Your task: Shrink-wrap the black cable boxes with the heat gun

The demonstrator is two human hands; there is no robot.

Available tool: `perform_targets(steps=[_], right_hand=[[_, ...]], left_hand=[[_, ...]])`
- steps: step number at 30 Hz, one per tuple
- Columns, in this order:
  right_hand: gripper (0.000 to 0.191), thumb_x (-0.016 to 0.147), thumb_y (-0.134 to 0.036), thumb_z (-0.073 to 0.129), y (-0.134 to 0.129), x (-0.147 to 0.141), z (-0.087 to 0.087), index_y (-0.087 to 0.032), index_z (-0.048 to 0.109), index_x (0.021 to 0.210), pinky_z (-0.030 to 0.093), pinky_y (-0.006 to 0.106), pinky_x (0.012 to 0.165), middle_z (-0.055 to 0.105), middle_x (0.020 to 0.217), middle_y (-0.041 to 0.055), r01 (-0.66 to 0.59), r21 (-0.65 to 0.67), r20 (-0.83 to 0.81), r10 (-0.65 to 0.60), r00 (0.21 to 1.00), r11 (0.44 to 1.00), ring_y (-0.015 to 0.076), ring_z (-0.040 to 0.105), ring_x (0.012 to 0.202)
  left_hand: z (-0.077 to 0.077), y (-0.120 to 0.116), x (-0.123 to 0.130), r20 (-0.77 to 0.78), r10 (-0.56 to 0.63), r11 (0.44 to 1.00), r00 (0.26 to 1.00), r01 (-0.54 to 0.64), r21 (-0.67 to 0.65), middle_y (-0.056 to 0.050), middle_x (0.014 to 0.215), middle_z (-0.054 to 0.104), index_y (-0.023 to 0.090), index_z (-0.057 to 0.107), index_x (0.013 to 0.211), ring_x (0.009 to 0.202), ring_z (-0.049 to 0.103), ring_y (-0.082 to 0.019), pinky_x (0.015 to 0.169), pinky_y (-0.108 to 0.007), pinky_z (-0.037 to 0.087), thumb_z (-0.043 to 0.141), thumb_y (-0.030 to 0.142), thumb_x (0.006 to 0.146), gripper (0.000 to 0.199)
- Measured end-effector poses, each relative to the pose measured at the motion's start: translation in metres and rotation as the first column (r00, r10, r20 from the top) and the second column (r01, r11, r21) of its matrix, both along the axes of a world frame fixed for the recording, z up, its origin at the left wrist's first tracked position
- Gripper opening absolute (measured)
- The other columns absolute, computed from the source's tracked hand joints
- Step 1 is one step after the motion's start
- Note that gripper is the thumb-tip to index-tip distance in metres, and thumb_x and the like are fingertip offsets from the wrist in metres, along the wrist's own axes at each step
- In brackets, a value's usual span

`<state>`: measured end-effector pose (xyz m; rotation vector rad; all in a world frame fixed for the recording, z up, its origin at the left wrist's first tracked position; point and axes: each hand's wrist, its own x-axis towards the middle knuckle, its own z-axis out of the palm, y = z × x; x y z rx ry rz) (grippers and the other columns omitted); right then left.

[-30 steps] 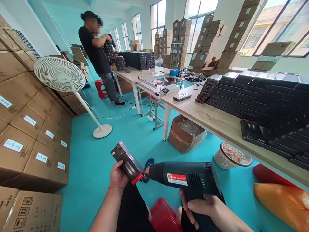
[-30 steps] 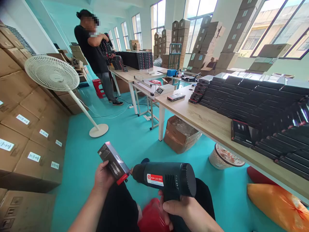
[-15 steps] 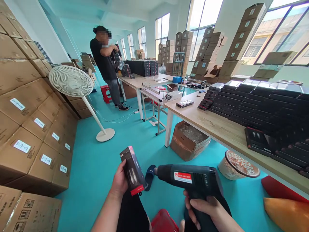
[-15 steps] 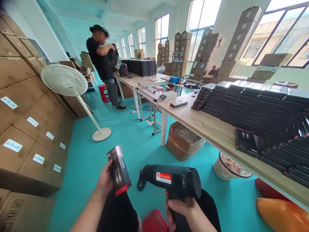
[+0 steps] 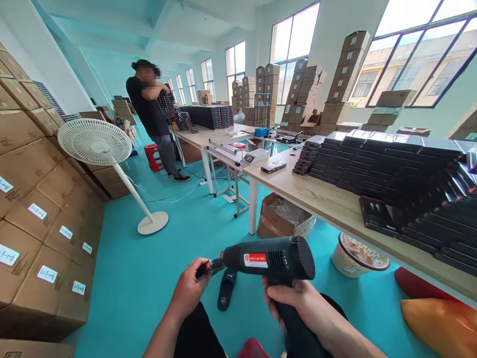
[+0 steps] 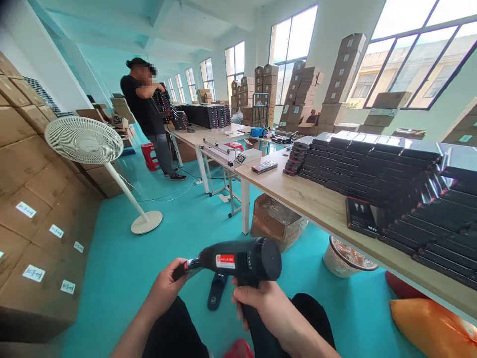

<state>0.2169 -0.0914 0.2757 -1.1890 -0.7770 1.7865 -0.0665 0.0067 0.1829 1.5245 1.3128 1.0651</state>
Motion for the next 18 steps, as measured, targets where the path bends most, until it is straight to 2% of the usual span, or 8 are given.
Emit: perform_targets(steps=[2, 5, 7, 10, 14, 18], right_hand=[[0.037, 0.068, -0.040, 0.081, 0.004, -0.003, 0.003, -0.015, 0.069, 0.092, 0.045, 0.027, 0.049, 0.065, 0.070, 0.0011, 0.018, 0.000, 0.006, -0.018, 1.000, 1.000, 0.0140, 0.057, 0.056], [0.035, 0.065, -0.035, 0.078, 0.007, -0.004, 0.002, -0.013, 0.069, 0.091, 0.043, 0.027, 0.046, 0.067, 0.069, 0.0022, -0.102, -0.018, -0.007, 0.101, 0.995, 0.995, 0.0136, 0.057, 0.051], [0.036, 0.063, -0.035, 0.078, 0.010, -0.005, -0.001, -0.013, 0.069, 0.090, 0.043, 0.026, 0.045, 0.067, 0.067, 0.0019, -0.103, -0.017, 0.004, 0.103, 0.995, 0.995, 0.0137, 0.057, 0.050], [0.036, 0.064, -0.037, 0.077, 0.015, -0.006, -0.004, -0.014, 0.068, 0.090, 0.043, 0.025, 0.044, 0.066, 0.068, 0.0008, -0.017, -0.010, 0.008, 0.017, 1.000, 1.000, 0.0128, 0.056, 0.051], [0.037, 0.064, -0.034, 0.078, 0.019, -0.004, -0.009, -0.012, 0.068, 0.092, 0.042, 0.026, 0.044, 0.067, 0.069, 0.0018, -0.125, 0.006, -0.045, 0.125, 0.991, 0.992, 0.0134, 0.058, 0.050], [0.032, 0.069, -0.035, 0.077, 0.024, 0.007, -0.014, -0.014, 0.067, 0.091, 0.044, 0.025, 0.048, 0.067, 0.070, 0.0004, 0.003, -0.017, 0.024, -0.003, 1.000, 1.000, 0.0127, 0.058, 0.055]], left_hand=[[-0.002, 0.000, -0.001, -0.110, 0.006, 0.998, 0.994, 0.000, 0.061, -0.002, 0.084, 0.070, 0.027, 0.075, 0.084, 0.078, 0.062, -0.022, 0.071, -0.029, 0.049, 0.075, 0.029, 0.075, 0.010], [-0.007, 0.002, -0.004, -0.183, 0.024, 0.993, 0.983, -0.002, 0.120, -0.003, 0.088, 0.072, 0.029, 0.076, 0.083, 0.084, 0.063, -0.023, 0.076, -0.030, 0.049, 0.074, 0.023, 0.074, 0.012], [-0.009, 0.003, -0.005, -0.163, 0.057, 0.988, 0.985, -0.032, 0.152, -0.004, 0.089, 0.073, 0.030, 0.076, 0.081, 0.087, 0.063, -0.026, 0.080, -0.032, 0.050, 0.076, 0.020, 0.070, 0.014], [-0.010, 0.005, -0.005, -0.118, 0.093, 0.984, 0.989, -0.073, 0.163, -0.006, 0.092, 0.074, 0.031, 0.078, 0.079, 0.096, 0.061, -0.030, 0.089, -0.037, 0.049, 0.078, 0.016, 0.064, 0.021], [-0.012, 0.007, -0.005, -0.062, 0.132, 0.986, 0.989, -0.125, 0.114, -0.006, 0.094, 0.074, 0.030, 0.078, 0.078, 0.101, 0.060, -0.032, 0.095, -0.037, 0.047, 0.078, 0.008, 0.058, 0.030], [-0.014, 0.007, -0.008, -0.005, 0.155, 0.985, 0.988, -0.154, 0.078, -0.005, 0.097, 0.074, 0.030, 0.077, 0.081, 0.097, 0.062, -0.029, 0.092, -0.035, 0.049, 0.079, 0.010, 0.060, 0.029]])
